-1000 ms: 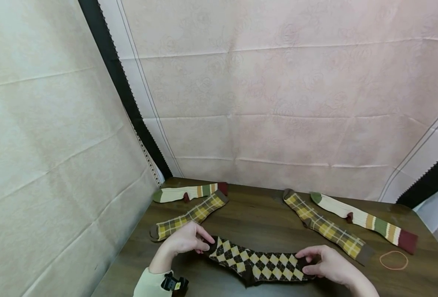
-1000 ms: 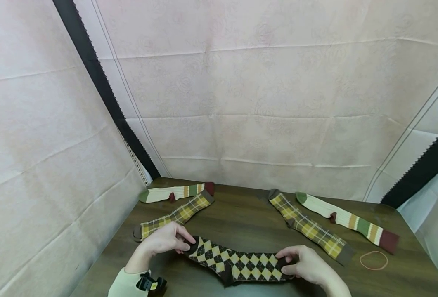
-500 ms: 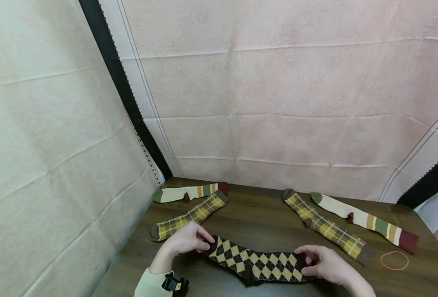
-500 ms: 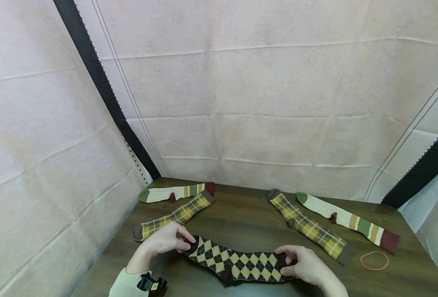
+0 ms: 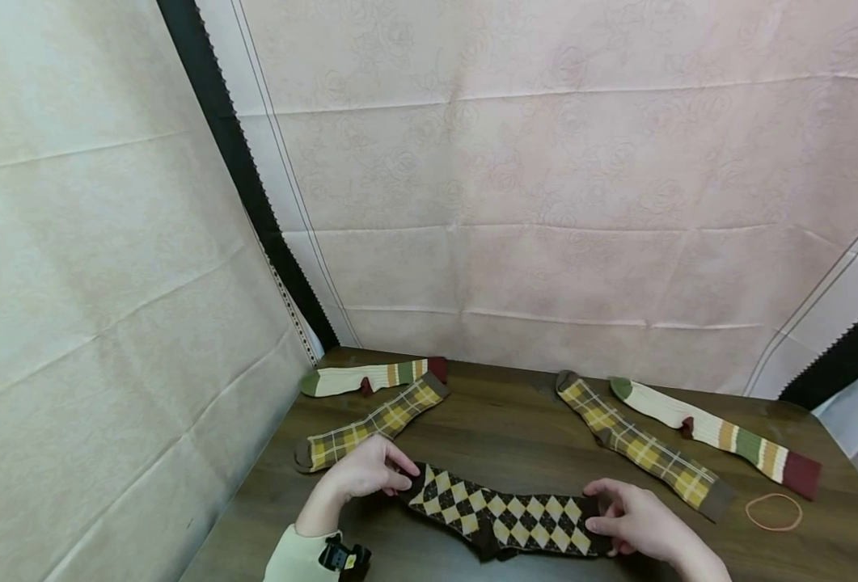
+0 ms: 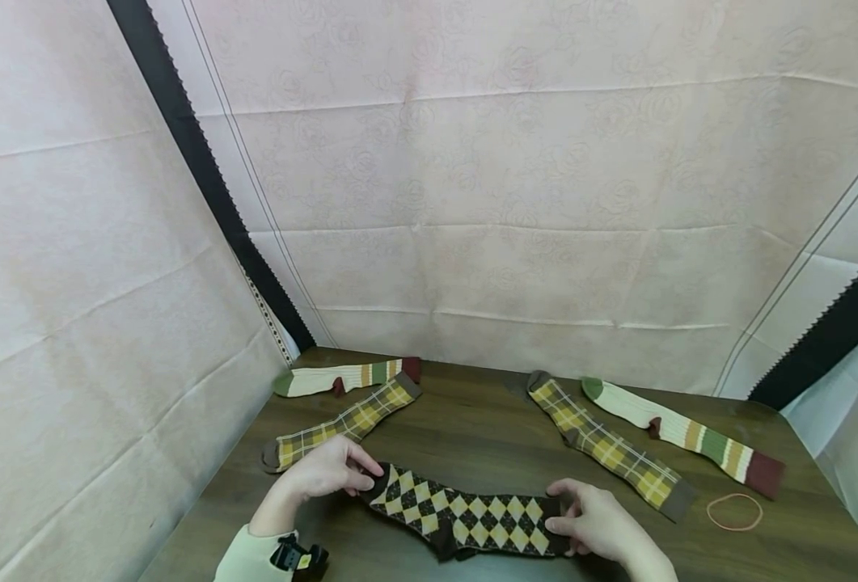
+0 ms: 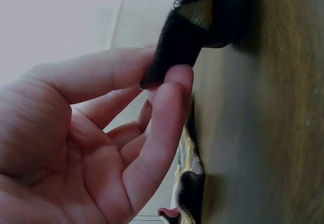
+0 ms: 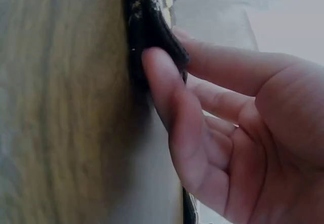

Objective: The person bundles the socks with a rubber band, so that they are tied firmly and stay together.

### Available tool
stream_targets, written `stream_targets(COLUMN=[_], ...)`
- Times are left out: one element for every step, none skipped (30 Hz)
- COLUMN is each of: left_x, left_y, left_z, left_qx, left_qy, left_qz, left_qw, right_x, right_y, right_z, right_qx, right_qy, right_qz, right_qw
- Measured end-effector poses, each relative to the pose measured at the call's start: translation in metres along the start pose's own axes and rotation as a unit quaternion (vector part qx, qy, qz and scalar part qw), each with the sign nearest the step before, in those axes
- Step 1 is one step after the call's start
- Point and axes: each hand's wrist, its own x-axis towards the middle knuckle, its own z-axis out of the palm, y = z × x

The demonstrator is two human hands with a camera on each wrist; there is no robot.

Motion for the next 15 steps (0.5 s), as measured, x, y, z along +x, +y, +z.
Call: stream_targets(left_x=[0.0001, 0.0003, 0.0006, 0.0005, 0.0005, 0.0006, 0.0007, 0.001, 0.0011, 0.0014, 0.002, 0.0024, 0.0027, 0.0029, 0.0031], left_y=[-0.0003, -0.0005, -0.0007, -0.0006, -0.0008, -0.0011, -0.0015, -0.0021, -0.0025, -0.0032, -0.0041, -0.0047, -0.0053, -0.0057, -0.006], left_z=[0.0002, 0.0005, 0.0008, 0.0011, 0.0013, 0.0018, 0.0022, 0.0027, 0.0033, 0.0038, 0.0045, 0.0051, 0.0056, 0.006, 0.0063], left_qx=[0.001, 0.002, 0.004, 0.004, 0.006, 0.008, 0.009, 0.01, 0.012, 0.013, 0.015, 0.016, 0.017, 0.018, 0.016], left_qy=[-0.001, -0.002, -0.003, -0.003, -0.004, -0.003, -0.003, -0.004, -0.004, -0.005, -0.005, -0.006, -0.007, -0.007, -0.008], left_qz=[-0.001, -0.002, -0.005, -0.007, -0.009, -0.011, -0.013, -0.016, -0.02, -0.021, -0.023, -0.024, -0.025, -0.026, -0.025], left_qw=[1.0, 1.0, 1.0, 1.0, 0.9999, 0.9999, 0.9999, 0.9998, 0.9997, 0.9997, 0.9996, 0.9996, 0.9995, 0.9995, 0.9995], right_x=[0.0001, 0.0002, 0.0004, 0.0007, 0.0009, 0.001, 0.001, 0.001, 0.001, 0.0012, 0.0013, 0.0014, 0.0018, 0.0024, 0.0029], right_y=[0.0, 0.0001, 0.0005, 0.0012, 0.0017, 0.0022, 0.0025, 0.0027, 0.0026, 0.002, 0.0011, 0.0003, -0.0005, -0.0014, -0.0021], right_z=[0.0003, 0.0005, 0.0007, 0.0009, 0.0011, 0.0013, 0.0016, 0.002, 0.0024, 0.0026, 0.0028, 0.0029, 0.003, 0.0029, 0.0028], right_qx=[-0.005, -0.007, -0.009, -0.013, -0.017, -0.018, -0.02, -0.024, -0.031, -0.04, -0.048, -0.06, -0.074, -0.088, -0.1], right_qy=[0.004, 0.008, 0.012, 0.015, 0.019, 0.021, 0.022, 0.024, 0.026, 0.027, 0.028, 0.03, 0.033, 0.037, 0.039], right_qz=[0.002, 0.005, 0.008, 0.009, 0.011, 0.012, 0.012, 0.011, 0.009, 0.006, 0.003, 0.0, -0.003, -0.005, -0.006], right_qw=[1.0, 0.9999, 0.9999, 0.9998, 0.9996, 0.9996, 0.9995, 0.9994, 0.9992, 0.9988, 0.9984, 0.9978, 0.9967, 0.9954, 0.9942])
